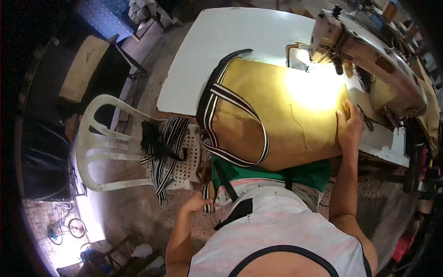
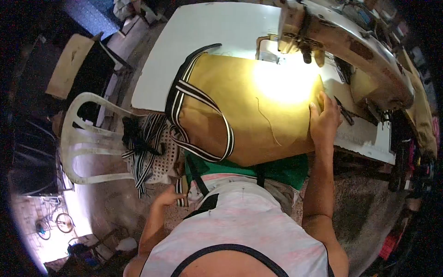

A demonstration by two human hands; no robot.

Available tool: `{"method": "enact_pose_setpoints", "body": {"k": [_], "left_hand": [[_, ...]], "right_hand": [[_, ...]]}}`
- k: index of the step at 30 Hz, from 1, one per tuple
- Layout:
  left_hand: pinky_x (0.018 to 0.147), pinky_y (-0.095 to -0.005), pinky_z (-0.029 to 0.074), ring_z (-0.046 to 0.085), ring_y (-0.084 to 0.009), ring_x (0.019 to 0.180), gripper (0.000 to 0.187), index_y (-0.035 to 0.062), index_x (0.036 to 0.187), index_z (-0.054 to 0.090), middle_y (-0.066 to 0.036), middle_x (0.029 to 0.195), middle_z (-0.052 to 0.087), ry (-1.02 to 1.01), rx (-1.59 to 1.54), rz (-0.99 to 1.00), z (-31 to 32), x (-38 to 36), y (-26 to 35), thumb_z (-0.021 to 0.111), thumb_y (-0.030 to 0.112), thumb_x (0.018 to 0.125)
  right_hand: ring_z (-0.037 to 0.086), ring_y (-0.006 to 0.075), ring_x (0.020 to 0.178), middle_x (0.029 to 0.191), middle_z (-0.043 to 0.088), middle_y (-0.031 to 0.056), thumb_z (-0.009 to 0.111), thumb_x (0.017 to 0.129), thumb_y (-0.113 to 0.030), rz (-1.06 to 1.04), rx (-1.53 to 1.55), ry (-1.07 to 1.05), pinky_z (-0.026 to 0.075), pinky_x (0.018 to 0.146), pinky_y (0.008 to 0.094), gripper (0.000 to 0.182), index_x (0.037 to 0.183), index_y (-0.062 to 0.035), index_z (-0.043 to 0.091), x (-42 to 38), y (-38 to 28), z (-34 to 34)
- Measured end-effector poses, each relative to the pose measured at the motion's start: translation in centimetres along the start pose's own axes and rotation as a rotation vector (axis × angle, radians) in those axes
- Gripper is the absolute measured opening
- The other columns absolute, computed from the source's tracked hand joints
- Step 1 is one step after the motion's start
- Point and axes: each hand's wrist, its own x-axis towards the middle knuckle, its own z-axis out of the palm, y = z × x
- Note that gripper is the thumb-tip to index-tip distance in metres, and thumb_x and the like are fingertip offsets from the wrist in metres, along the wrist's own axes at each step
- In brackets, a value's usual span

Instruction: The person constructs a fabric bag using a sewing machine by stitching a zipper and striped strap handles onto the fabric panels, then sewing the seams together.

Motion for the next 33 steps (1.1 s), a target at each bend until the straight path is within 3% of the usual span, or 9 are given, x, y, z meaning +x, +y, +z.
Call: {"method": "enact_pose_setpoints", "body": {"k": [4,9,15,18,23,26,28,31,33], "left_hand": [[0.079,-0.0378,0.053,0.065,-0.0216,0.085,0.033,-0.0060,0.116,0.066,-0.012,0.095,0.072,0.394,0.040,0.103,-5.5,-3.1,1.1,0.071,0.013,0.090],[0.096,-0.0428,0.050,0.066,-0.0337,0.107,0.037,0.0005,0.117,0.068,-0.020,0.117,0.068,1.025,0.596,0.308,-11.3,-12.5,7.0,0.057,-0.005,0.082],[0.099,-0.0420,0.047,0.064,-0.0376,0.108,0.033,0.0006,0.116,0.068,-0.019,0.112,0.069,1.385,0.864,0.606,-13.6,-20.1,22.1,0.058,-0.005,0.085],[0.097,-0.0371,0.048,0.065,-0.0351,0.103,0.026,0.0006,0.115,0.067,-0.019,0.108,0.068,1.415,0.868,0.753,-14.0,-21.4,27.3,0.060,-0.002,0.090],[0.093,-0.0333,0.048,0.065,-0.0249,0.101,0.021,-0.0025,0.113,0.066,-0.014,0.107,0.070,1.306,0.799,0.863,-17.9,-23.6,28.8,0.058,-0.001,0.094],[0.090,-0.0320,0.048,0.063,-0.0201,0.101,0.015,-0.0029,0.109,0.066,-0.008,0.106,0.068,1.158,0.550,1.027,-21.4,-25.4,27.4,0.059,0.003,0.096],[0.084,-0.0304,0.047,0.060,-0.0193,0.094,0.011,0.0003,0.104,0.066,-0.008,0.097,0.063,0.767,0.543,1.229,-24.5,-28.2,25.4,0.060,0.007,0.097],[0.081,-0.0309,0.046,0.056,-0.0200,0.089,0.024,0.0040,0.114,0.060,-0.009,0.098,0.054,0.793,0.601,1.415,-30.2,-31.2,20.7,0.068,0.012,0.093],[0.084,-0.0331,0.048,0.058,-0.0225,0.093,0.028,0.0048,0.118,0.059,-0.011,0.102,0.055,0.261,0.463,1.547,-30.9,-34.2,22.9,0.068,0.012,0.092]], "right_hand": [[0.066,0.0286,0.104,0.111,0.068,0.0138,0.064,0.096,-0.006,-0.212,0.321,0.316,0.053,0.090,0.0401,0.032,0.129,-0.0052,0.063,-0.1,0.7,-1.1],[0.063,0.0222,0.106,0.118,0.063,0.0102,0.060,0.099,-0.001,-0.245,0.458,0.491,0.053,0.088,0.0354,0.029,0.128,-0.0054,0.061,-0.6,2.7,-5.7],[0.055,0.0404,0.121,0.130,0.058,0.0199,0.062,0.095,-0.010,0.019,-0.136,-0.043,0.045,0.103,0.0520,0.036,0.130,-0.0077,0.061,1.0,6.4,-5.2],[0.054,0.0425,0.121,0.136,0.055,0.0183,0.065,0.095,-0.011,-0.138,-0.370,0.166,0.046,0.103,0.0480,0.037,0.132,-0.0088,0.062,0.2,4.2,-6.0],[0.055,0.0324,0.131,0.139,0.059,0.0143,0.076,0.088,-0.013,-0.284,0.412,-0.324,0.046,0.107,0.0406,0.044,0.129,-0.0078,0.065,-2.9,-5.2,-7.1],[0.055,0.0373,0.128,0.142,0.055,0.0180,0.072,0.093,-0.025,-0.597,0.378,-0.400,0.047,0.106,0.0441,0.053,0.139,-0.0061,0.055,-1.0,-8.9,-3.2],[0.056,0.0390,0.126,0.146,0.050,0.0214,0.067,0.095,-0.037,-0.615,0.366,-0.421,0.047,0.106,0.0446,0.062,0.143,-0.0007,0.048,1.3,-11.3,0.3],[0.053,0.0391,0.127,0.142,0.051,0.0246,0.070,0.092,-0.049,-0.430,0.388,-0.523,0.041,0.112,0.0440,0.075,0.144,0.0000,0.048,5.0,-15.8,3.9],[0.052,0.0382,0.128,0.140,0.053,0.0239,0.072,0.090,-0.049,-0.468,0.328,-0.447,0.040,0.113,0.0441,0.075,0.142,-0.0007,0.049,6.8,-17.7,5.8]]}}
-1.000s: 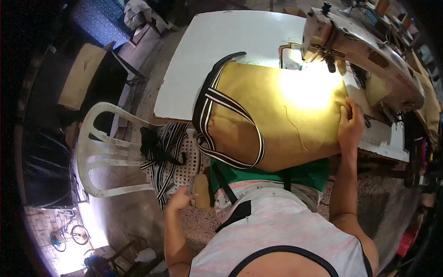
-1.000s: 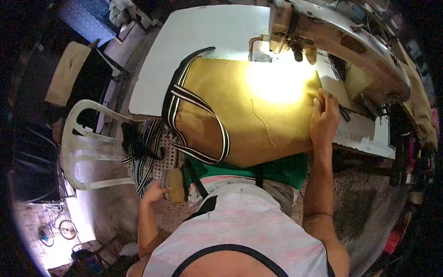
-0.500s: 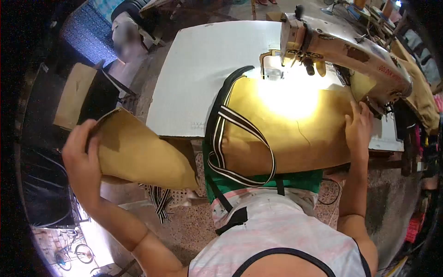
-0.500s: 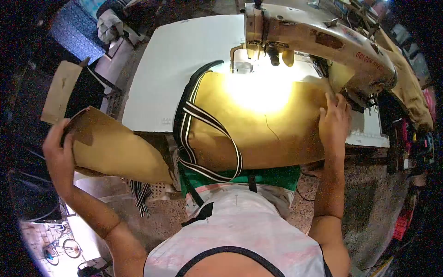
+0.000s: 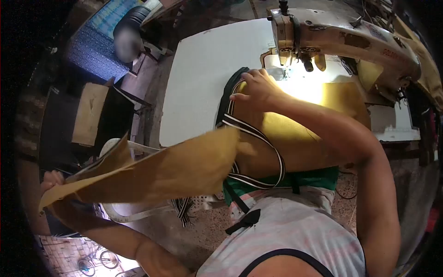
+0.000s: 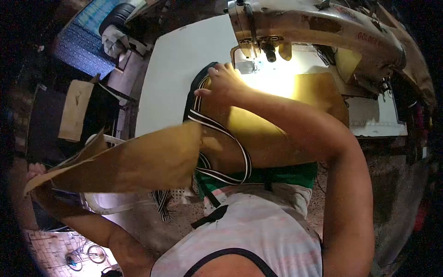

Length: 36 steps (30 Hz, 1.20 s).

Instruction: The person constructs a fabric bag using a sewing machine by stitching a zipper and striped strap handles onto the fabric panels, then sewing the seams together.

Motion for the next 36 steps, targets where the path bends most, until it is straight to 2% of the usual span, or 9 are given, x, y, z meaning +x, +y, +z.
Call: {"method": "enact_pose_setpoints", "body": {"k": [2,6,10,13,16,20,28,30,36], "left_hand": [[0.092,-0.0355,0.049,0.059,-0.0254,0.106,0.038,0.0049,0.132,0.052,-0.014,0.120,0.056,0.328,0.071,-0.487,-7.8,-0.8,3.9,0.056,0.021,0.098],[0.091,-0.0319,0.050,0.064,-0.0197,0.105,0.040,0.0000,0.131,0.060,-0.011,0.120,0.066,0.675,0.674,-0.493,-2.5,8.3,-1.5,0.061,0.023,0.098],[0.084,-0.0310,0.053,0.068,-0.0167,0.093,0.029,-0.0010,0.115,0.072,-0.009,0.101,0.075,0.089,0.764,-0.590,12.6,21.5,-10.9,0.067,0.019,0.094],[0.073,-0.0458,0.054,0.070,-0.0360,0.084,0.032,0.0049,0.091,0.073,-0.018,0.091,0.071,-0.294,1.047,-0.314,18.9,22.4,-28.4,0.070,0.036,0.088],[0.079,-0.0478,0.053,0.066,-0.0383,0.090,0.031,0.0065,0.101,0.072,-0.016,0.091,0.068,-0.372,1.069,-0.111,26.4,20.5,-37.3,0.070,0.034,0.089],[0.092,-0.0445,0.047,0.057,-0.0327,0.107,0.041,0.0058,0.119,0.069,-0.013,0.111,0.061,0.070,0.804,-0.185,30.1,19.0,-38.0,0.070,0.036,0.091],[0.089,-0.0425,0.044,0.058,-0.0264,0.104,0.032,0.0106,0.110,0.074,-0.007,0.106,0.062,-0.001,0.606,-0.016,32.1,18.8,-35.8,0.076,0.030,0.084],[0.087,-0.0425,0.045,0.058,-0.0263,0.103,0.030,0.0106,0.107,0.074,-0.008,0.105,0.062,-0.021,0.599,0.051,34.0,19.4,-35.3,0.078,0.028,0.082],[0.091,-0.0451,0.040,0.055,-0.0254,0.104,0.034,0.0129,0.111,0.072,-0.009,0.105,0.058,-0.333,0.293,0.437,43.1,23.1,-29.6,0.075,0.034,0.085]], "right_hand": [[0.051,0.0374,0.129,0.137,0.054,0.0231,0.074,0.088,-0.048,-0.039,-0.096,0.044,0.039,0.113,0.0442,0.074,0.141,-0.0013,0.051,2.2,0.8,1.3],[0.053,0.0356,0.125,0.128,0.060,0.0186,0.078,0.085,-0.044,-0.183,0.134,-0.042,0.043,0.108,0.0453,0.067,0.131,-0.0018,0.054,2.7,1.3,2.8],[0.059,0.0344,0.116,0.118,0.063,0.0175,0.081,0.082,-0.024,-0.236,0.333,0.106,0.048,0.101,0.0432,0.056,0.126,-0.0028,0.056,1.1,2.1,3.6],[0.060,0.0357,0.112,0.114,0.063,0.0181,0.080,0.081,-0.014,-0.174,0.404,0.155,0.049,0.097,0.0431,0.046,0.119,-0.0018,0.057,0.7,2.6,3.7],[0.062,0.0335,0.104,0.108,0.063,0.0165,0.077,0.082,-0.007,-0.179,0.359,0.244,0.052,0.091,0.0408,0.035,0.111,-0.0007,0.059,-0.4,3.1,3.7],[0.062,0.0327,0.094,0.100,0.060,0.0160,0.070,0.087,-0.002,-0.185,0.321,0.280,0.052,0.083,0.0391,0.020,0.104,0.0006,0.059,-4.1,4.0,2.0],[0.059,0.0285,0.112,0.114,0.054,0.0140,0.060,0.086,0.013,-0.182,0.141,0.288,0.054,0.088,0.0344,0.026,0.108,-0.0010,0.054,-16.0,6.5,-6.0],[0.058,0.0274,0.118,0.123,0.055,0.0140,0.060,0.087,0.008,-0.104,0.431,0.463,0.054,0.093,0.0355,0.027,0.110,-0.0032,0.053,-18.5,7.0,-7.3],[0.058,0.0333,0.121,0.133,0.057,0.0216,0.057,0.104,-0.025,-0.325,0.211,0.927,0.050,0.098,0.0426,0.025,0.122,-0.0085,0.054,-24.2,8.1,-12.4]]}}
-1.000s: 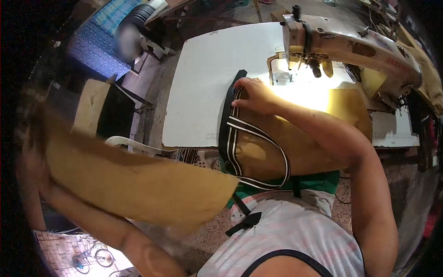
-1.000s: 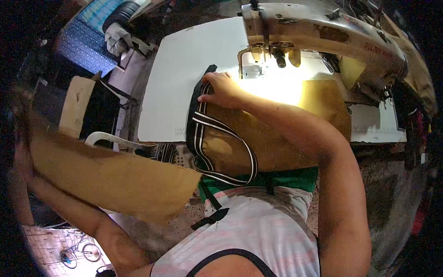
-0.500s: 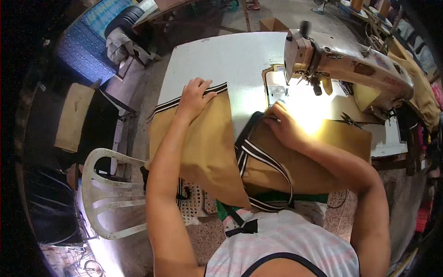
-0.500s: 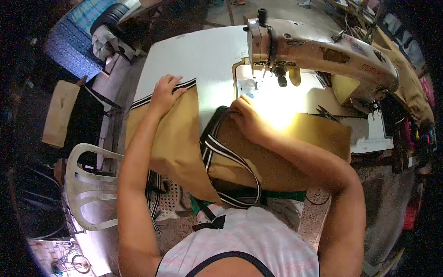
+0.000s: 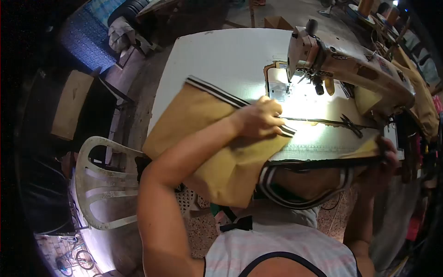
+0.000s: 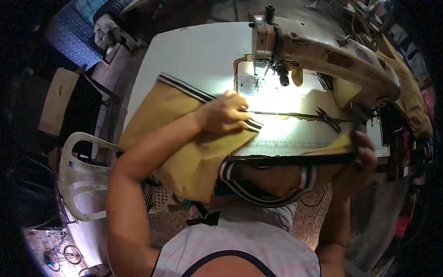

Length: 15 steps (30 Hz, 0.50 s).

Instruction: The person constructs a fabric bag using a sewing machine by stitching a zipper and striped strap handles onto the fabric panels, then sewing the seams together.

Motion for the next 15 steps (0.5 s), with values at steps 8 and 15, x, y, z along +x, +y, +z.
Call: {"method": "enact_pose_setpoints", "body": {"k": [8,15], "left_hand": [[0.109,-0.0548,0.035,0.047,-0.0412,0.128,0.063,0.0034,0.136,0.056,-0.021,0.139,0.048,0.180,0.578,-0.919,-4.6,-3.3,3.3,0.071,0.042,0.089],[0.120,-0.0664,0.009,0.010,-0.0407,0.155,0.087,0.0143,0.161,0.025,-0.022,0.167,0.014,-0.133,0.471,-1.450,-5.1,-13.0,3.8,0.053,0.063,0.095]], "right_hand": [[0.058,0.0312,0.123,0.136,0.056,0.0209,0.047,0.104,-0.027,0.079,-0.170,0.471,0.050,0.103,0.0443,0.034,0.133,-0.0103,0.051,0.0,-2.0,-15.1],[0.059,0.0309,0.120,0.132,0.058,0.0197,0.050,0.101,-0.020,0.037,-0.351,0.481,0.050,0.101,0.0423,0.029,0.127,-0.0075,0.055,1.0,-1.1,-16.3]]}}
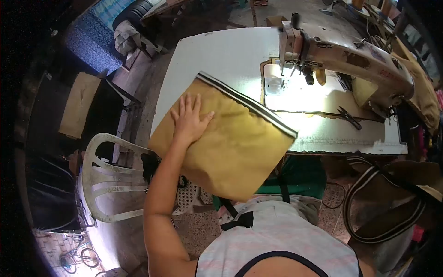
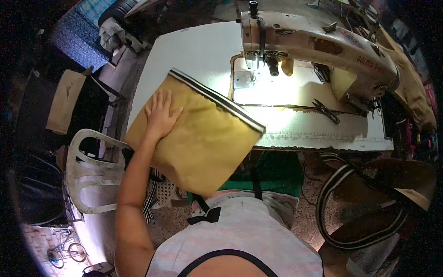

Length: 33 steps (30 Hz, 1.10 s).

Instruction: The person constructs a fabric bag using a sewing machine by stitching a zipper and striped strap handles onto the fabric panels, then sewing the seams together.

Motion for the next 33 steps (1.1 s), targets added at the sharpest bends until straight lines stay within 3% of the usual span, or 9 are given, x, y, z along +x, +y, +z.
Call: {"method": "enact_pose_setpoints", "body": {"k": [2,3,5,11,15,19,20,24,33], "left_hand": [[0.121,-0.0651,0.008,0.012,-0.0366,0.156,0.083,0.0180,0.161,0.027,-0.015,0.169,0.016,0.055,-0.037,0.443,0.2,2.3,-1.9,0.051,0.062,0.095],[0.121,-0.0651,0.008,0.012,-0.0366,0.156,0.083,0.0180,0.161,0.027,-0.015,0.169,0.016,0.063,-0.043,0.439,0.1,3.7,-2.5,0.051,0.062,0.095],[0.122,-0.0642,0.008,0.012,-0.0343,0.156,0.083,0.0208,0.161,0.028,-0.010,0.169,0.017,-0.011,-0.018,0.802,-0.7,6.2,-2.9,0.051,0.063,0.094],[0.123,-0.0627,0.012,0.015,-0.0347,0.155,0.084,0.0191,0.159,0.032,-0.009,0.168,0.020,-0.017,0.092,1.060,-2.0,8.9,0.1,0.054,0.064,0.091],[0.123,-0.0627,0.013,0.017,-0.0345,0.155,0.083,0.0183,0.158,0.034,-0.010,0.168,0.021,0.054,0.136,1.003,-2.4,8.5,1.2,0.056,0.061,0.091],[0.122,-0.0642,0.013,0.018,-0.0347,0.155,0.077,0.0154,0.156,0.037,-0.011,0.167,0.025,0.146,-0.176,0.778,-1.2,4.5,5.9,0.056,0.056,0.094],[0.121,-0.0647,0.013,0.018,-0.0349,0.154,0.074,0.0142,0.156,0.038,-0.011,0.166,0.026,0.139,-0.224,0.726,-1.1,3.7,7.1,0.056,0.053,0.096],[0.121,-0.0661,0.013,0.020,-0.0355,0.154,0.069,0.0128,0.154,0.040,-0.011,0.165,0.029,0.028,-0.223,0.693,-0.2,3.7,8.8,0.054,0.050,0.098],[0.118,-0.0695,0.012,0.021,-0.0380,0.152,0.067,0.0134,0.153,0.041,-0.011,0.164,0.031,0.045,-0.123,0.762,0.3,2.0,10.0,0.053,0.049,0.098]], "right_hand": [[0.060,0.0308,0.119,0.131,0.059,0.0194,0.050,0.100,-0.018,-0.014,-0.014,-0.013,0.050,0.101,0.0417,0.028,0.125,-0.0067,0.056,0.4,0.1,0.8],[0.060,0.0308,0.119,0.130,0.059,0.0192,0.051,0.099,-0.017,-0.025,-0.020,-0.021,0.051,0.100,0.0414,0.027,0.124,-0.0063,0.056,0.6,0.1,1.3],[0.061,0.0307,0.118,0.129,0.060,0.0189,0.052,0.099,-0.015,-0.043,-0.024,-0.028,0.051,0.100,0.0409,0.026,0.122,-0.0055,0.057,0.8,-0.2,2.3],[0.062,0.0305,0.115,0.126,0.062,0.0179,0.054,0.096,-0.008,-0.147,-0.039,-0.033,0.051,0.098,0.0391,0.023,0.117,-0.0032,0.060,2.2,-1.7,6.5],[0.063,0.0303,0.113,0.123,0.064,0.0172,0.055,0.094,-0.004,-0.298,0.007,-0.059,0.051,0.097,0.0380,0.020,0.113,-0.0016,0.062,2.2,-4.0,10.5],[0.064,0.0301,0.111,0.121,0.065,0.0165,0.056,0.092,0.000,-0.485,0.081,-0.457,0.051,0.096,0.0368,0.019,0.110,0.0000,0.064,-4.6,-5.3,17.3],[0.064,0.0316,0.110,0.117,0.066,0.0152,0.062,0.086,0.006,-0.315,-0.024,-0.563,0.051,0.095,0.0395,0.021,0.105,-0.0020,0.063,-7.9,-5.0,18.9],[0.062,0.0366,0.106,0.115,0.062,0.0170,0.059,0.092,0.001,0.140,-0.029,-0.880,0.049,0.095,0.0412,0.020,0.112,-0.0003,0.058,-13.7,1.4,23.7],[0.063,0.0371,0.102,0.109,0.065,0.0210,0.059,0.095,-0.006,-0.070,-0.186,-0.947,0.050,0.091,0.0435,0.016,0.110,-0.0017,0.063,-9.8,12.2,32.4]]}}
